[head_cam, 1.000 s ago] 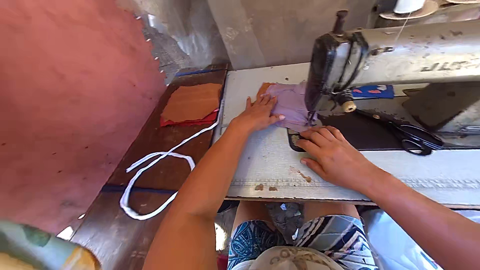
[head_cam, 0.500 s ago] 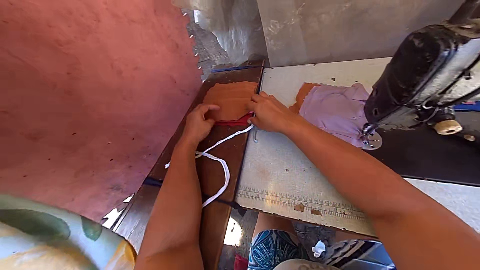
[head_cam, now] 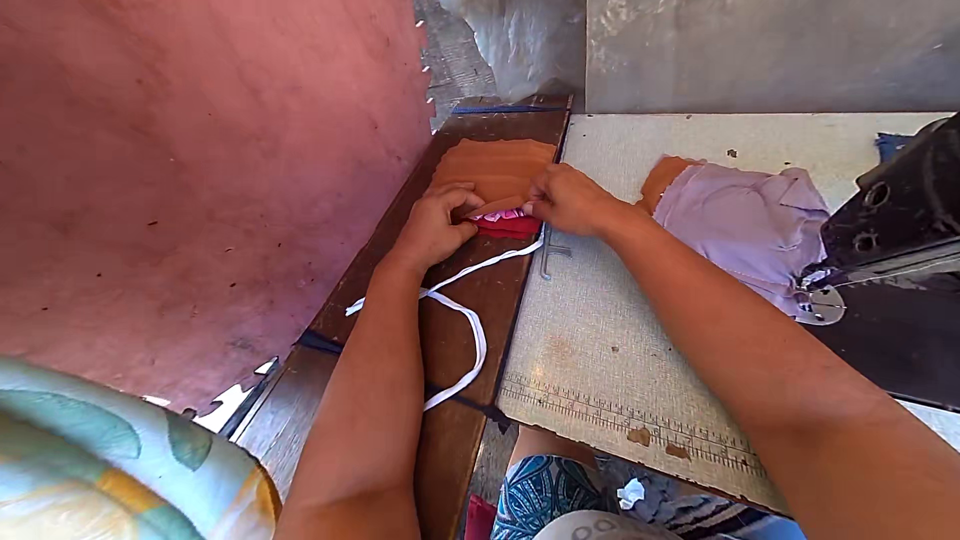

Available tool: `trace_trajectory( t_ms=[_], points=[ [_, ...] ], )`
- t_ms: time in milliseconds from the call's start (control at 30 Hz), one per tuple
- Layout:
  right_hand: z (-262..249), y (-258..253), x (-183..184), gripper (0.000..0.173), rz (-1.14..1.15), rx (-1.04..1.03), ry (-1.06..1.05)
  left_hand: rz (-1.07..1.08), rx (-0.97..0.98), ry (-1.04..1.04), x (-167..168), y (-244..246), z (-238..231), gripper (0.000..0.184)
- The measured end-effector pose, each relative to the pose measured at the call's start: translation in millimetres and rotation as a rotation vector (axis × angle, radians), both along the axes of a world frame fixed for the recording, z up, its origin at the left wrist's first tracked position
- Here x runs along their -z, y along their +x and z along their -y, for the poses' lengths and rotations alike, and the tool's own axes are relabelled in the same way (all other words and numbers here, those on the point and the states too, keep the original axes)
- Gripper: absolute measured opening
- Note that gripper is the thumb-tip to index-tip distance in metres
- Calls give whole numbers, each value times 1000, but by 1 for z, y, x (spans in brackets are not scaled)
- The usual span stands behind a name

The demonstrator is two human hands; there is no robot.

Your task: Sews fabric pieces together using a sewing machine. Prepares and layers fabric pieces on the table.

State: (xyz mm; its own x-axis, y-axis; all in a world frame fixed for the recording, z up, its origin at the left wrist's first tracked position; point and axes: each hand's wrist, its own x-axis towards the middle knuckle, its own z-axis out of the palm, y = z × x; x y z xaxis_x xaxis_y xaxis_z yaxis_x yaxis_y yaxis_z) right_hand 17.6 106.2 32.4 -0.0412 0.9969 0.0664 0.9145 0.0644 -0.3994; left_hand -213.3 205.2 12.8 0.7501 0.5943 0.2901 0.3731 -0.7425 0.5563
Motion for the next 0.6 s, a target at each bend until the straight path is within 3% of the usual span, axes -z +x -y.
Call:
trace_trajectory(
  t_ms=[67, 133, 600],
  points=[
    [2, -1, 2, 37, 42, -10, -62, 3, 8, 25, 3, 0, -2, 17],
    [3, -4, 5, 31, 66, -29, -76, -3, -2, 39, 3, 1, -2, 13],
    [6, -1, -14, 22, -152, -10, 23, 36, -29, -5, 3, 4, -3, 15]
  ],
)
